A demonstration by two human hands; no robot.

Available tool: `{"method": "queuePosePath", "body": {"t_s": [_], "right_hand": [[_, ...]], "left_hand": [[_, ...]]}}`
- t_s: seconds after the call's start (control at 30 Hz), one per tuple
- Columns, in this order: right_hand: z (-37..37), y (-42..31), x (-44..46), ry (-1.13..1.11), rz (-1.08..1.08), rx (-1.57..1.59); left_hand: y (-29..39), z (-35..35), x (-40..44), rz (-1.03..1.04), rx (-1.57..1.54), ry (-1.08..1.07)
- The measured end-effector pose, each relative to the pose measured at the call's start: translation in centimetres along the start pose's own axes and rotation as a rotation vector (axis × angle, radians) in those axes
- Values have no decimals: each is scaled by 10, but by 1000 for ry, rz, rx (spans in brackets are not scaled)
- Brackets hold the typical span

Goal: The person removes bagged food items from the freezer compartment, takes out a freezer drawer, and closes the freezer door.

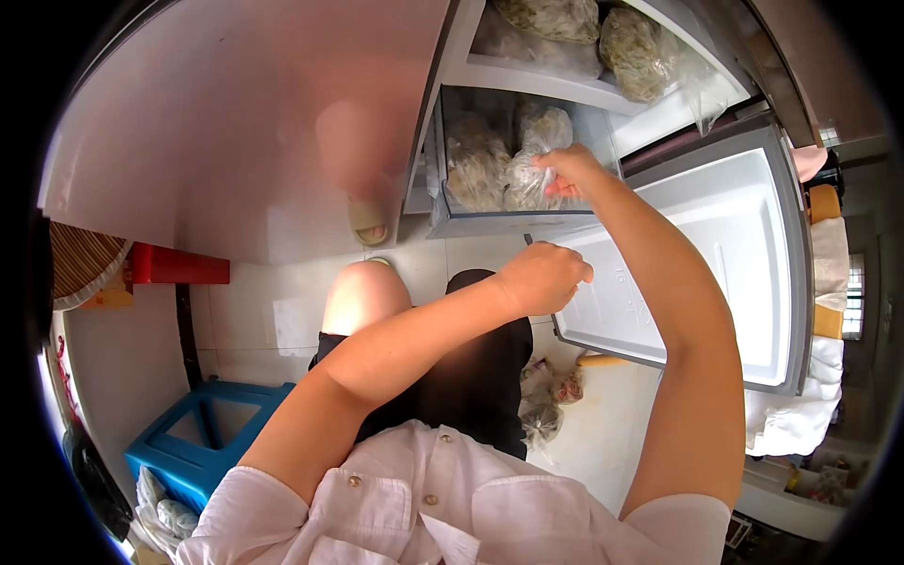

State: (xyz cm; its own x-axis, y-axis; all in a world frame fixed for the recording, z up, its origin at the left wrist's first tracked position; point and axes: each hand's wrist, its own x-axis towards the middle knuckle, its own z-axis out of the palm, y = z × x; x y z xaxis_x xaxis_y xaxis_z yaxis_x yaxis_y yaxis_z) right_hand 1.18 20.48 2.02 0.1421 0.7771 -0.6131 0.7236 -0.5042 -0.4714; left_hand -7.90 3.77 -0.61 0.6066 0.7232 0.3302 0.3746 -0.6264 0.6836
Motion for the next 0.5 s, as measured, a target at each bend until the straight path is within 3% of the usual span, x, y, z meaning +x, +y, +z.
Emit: {"method": "queuePosePath", "body": {"t_s": [0.23, 0.33, 0.5], "right_hand": [[-5, 0, 22, -8, -68, -7], [-3, -10, 19, 123, -197, -77], [-13, -21, 36, 159, -281, -421]], "left_hand": [[-1, 8, 2, -12, 32, -54], [-3, 11, 2, -20, 25, -34], [-4, 5, 2, -30, 63, -87]]}}
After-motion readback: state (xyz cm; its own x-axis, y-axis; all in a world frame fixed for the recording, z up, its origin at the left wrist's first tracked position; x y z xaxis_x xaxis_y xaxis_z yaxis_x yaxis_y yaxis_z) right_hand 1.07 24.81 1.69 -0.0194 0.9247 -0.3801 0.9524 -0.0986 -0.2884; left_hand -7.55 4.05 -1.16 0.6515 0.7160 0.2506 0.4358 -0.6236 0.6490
